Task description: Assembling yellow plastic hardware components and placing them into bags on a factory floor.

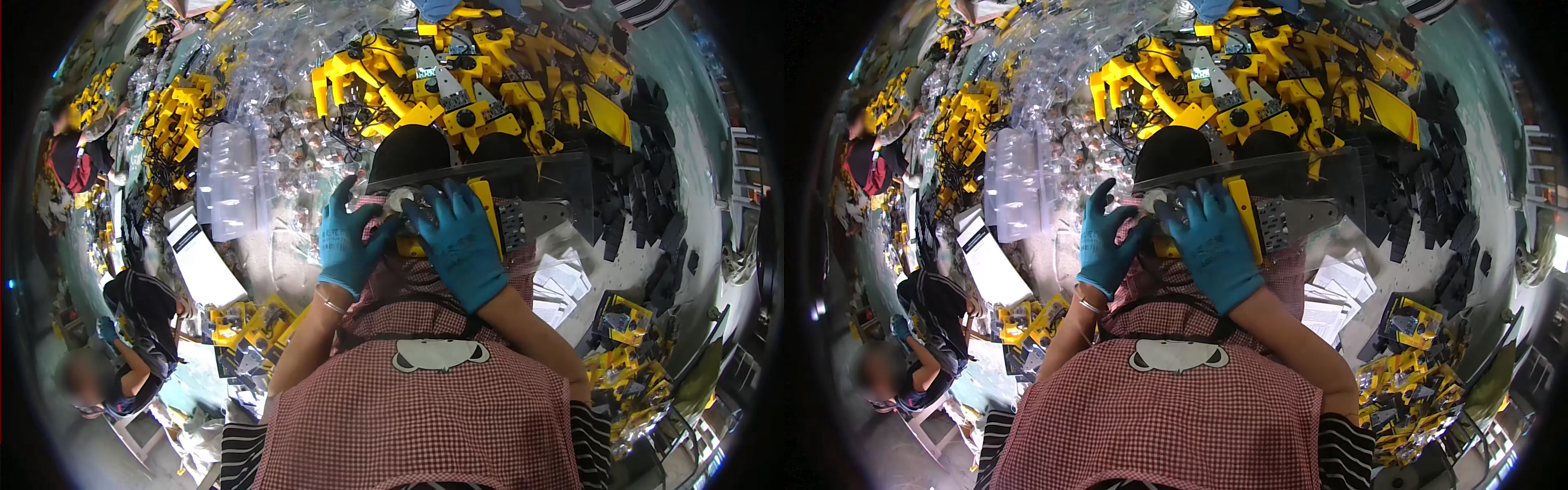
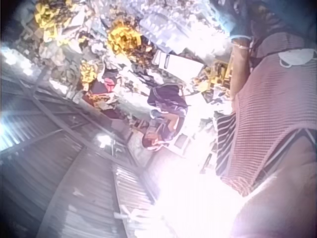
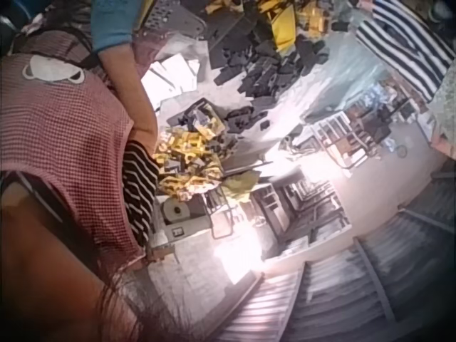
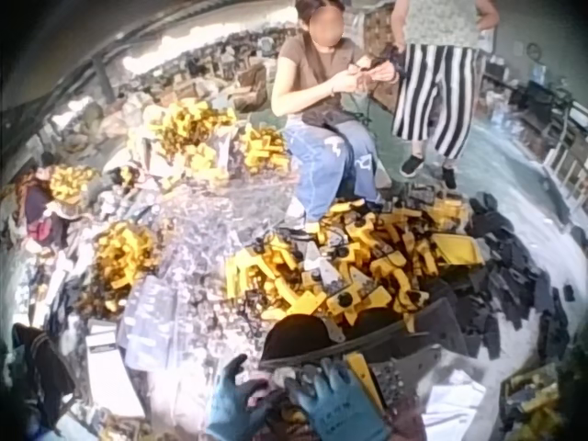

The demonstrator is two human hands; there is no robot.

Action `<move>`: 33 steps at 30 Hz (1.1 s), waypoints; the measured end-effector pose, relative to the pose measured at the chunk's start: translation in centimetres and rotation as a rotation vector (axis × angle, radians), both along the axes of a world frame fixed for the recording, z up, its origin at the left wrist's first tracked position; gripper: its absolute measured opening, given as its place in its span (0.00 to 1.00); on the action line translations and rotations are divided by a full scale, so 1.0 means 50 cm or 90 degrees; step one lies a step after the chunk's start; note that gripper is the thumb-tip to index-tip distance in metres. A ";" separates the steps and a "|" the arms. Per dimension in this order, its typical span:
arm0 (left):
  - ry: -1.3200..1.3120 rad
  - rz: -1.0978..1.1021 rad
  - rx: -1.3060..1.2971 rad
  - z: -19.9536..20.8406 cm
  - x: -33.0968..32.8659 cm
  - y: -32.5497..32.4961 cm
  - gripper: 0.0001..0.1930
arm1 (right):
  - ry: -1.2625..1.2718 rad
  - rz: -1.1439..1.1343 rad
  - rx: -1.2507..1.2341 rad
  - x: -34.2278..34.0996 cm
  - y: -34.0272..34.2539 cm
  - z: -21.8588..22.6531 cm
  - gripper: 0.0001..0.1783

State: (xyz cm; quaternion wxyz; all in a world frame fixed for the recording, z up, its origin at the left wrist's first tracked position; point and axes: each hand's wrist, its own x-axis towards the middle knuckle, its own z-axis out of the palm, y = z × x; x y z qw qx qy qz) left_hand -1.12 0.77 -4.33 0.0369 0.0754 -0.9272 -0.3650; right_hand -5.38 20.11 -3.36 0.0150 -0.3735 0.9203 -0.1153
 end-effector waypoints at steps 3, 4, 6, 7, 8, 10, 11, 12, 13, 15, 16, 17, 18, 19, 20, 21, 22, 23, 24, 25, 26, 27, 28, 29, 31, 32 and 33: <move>0.022 0.024 0.103 -0.013 0.005 -0.005 0.11 | 0.024 0.038 -0.034 -0.004 -0.006 -0.005 0.23; 0.012 0.056 0.182 -0.013 0.004 -0.007 0.11 | 0.023 0.038 -0.033 -0.007 -0.010 -0.008 0.23; 0.036 0.050 0.139 -0.023 0.008 -0.008 0.12 | 0.046 0.074 -0.048 -0.010 -0.019 -0.015 0.22; 0.100 0.098 0.102 -0.028 0.010 -0.004 0.14 | 0.044 0.075 -0.047 -0.010 -0.023 -0.016 0.22; 0.163 0.146 0.063 -0.034 0.012 -0.002 0.17 | 0.042 0.080 -0.088 -0.009 -0.028 -0.016 0.22; 0.145 0.180 0.116 -0.028 0.013 -0.001 0.23 | 0.042 0.082 -0.128 -0.013 -0.032 -0.018 0.21; 0.067 0.245 0.396 -0.022 0.016 -0.002 0.24 | 0.035 0.095 -0.143 -0.015 -0.033 -0.021 0.21; -0.015 0.306 0.675 -0.015 0.017 -0.002 0.25 | 0.028 0.111 -0.158 -0.017 -0.036 -0.022 0.20; -0.003 0.255 0.686 -0.021 0.014 -0.010 0.29 | 0.029 0.112 -0.158 -0.019 -0.034 -0.019 0.20; 0.033 0.223 0.677 -0.011 -0.004 -0.003 0.30 | 0.045 0.120 -0.127 -0.025 -0.025 -0.010 0.20; 0.065 0.192 0.668 0.001 -0.017 0.005 0.31 | 0.045 0.117 -0.125 -0.026 -0.017 0.000 0.20; 0.050 0.182 0.654 0.016 -0.034 0.015 0.36 | 0.030 0.098 -0.063 -0.025 -0.007 0.012 0.20; -0.013 0.146 0.538 0.046 -0.050 0.023 0.40 | 0.016 0.080 -0.002 -0.021 0.005 0.024 0.21; -0.020 0.092 0.524 0.027 -0.057 0.019 0.41 | -0.002 0.052 -0.003 -0.017 0.013 0.016 0.24; -0.026 0.039 0.510 0.009 -0.061 0.014 0.41 | -0.001 0.049 -0.002 -0.010 0.013 0.012 0.24; -0.026 0.032 0.511 0.008 -0.069 0.011 0.41 | -0.002 0.039 -0.004 -0.010 0.013 0.007 0.25; -0.074 0.038 0.534 0.008 -0.076 0.007 0.40 | -0.002 0.029 -0.006 -0.011 0.013 0.005 0.27; -0.122 0.046 0.556 0.008 -0.081 0.004 0.39 | 0.001 0.024 -0.006 -0.019 0.015 0.003 0.27; -0.120 0.041 0.554 0.006 -0.087 -0.001 0.39 | -0.007 0.018 -0.057 -0.034 0.013 0.000 0.28; -0.143 0.024 0.543 0.004 -0.092 -0.005 0.37 | -0.014 0.012 -0.108 -0.046 0.011 -0.002 0.29; -0.166 0.009 0.531 0.002 -0.096 -0.010 0.35 | -0.011 0.010 -0.110 -0.054 0.008 -0.003 0.29; -0.169 0.009 0.529 -0.001 -0.093 -0.013 0.35 | 0.016 0.023 -0.108 -0.052 0.005 -0.007 0.29; -0.148 0.040 0.533 -0.003 -0.089 -0.016 0.33 | 0.043 0.035 -0.107 -0.050 0.001 -0.011 0.30; -0.126 0.072 0.536 -0.005 -0.085 -0.020 0.31 | 0.041 0.034 -0.110 -0.048 -0.009 -0.014 0.30; -0.115 0.068 0.481 -0.007 -0.086 -0.041 0.30 | 0.039 0.046 -0.122 -0.050 -0.032 -0.008 0.30; -0.105 0.065 0.427 -0.007 -0.088 -0.053 0.29 | 0.040 0.047 -0.125 -0.050 -0.035 -0.007 0.30; -0.143 0.073 0.363 -0.002 -0.094 -0.060 0.34 | 0.031 0.031 -0.123 -0.049 -0.037 -0.009 0.30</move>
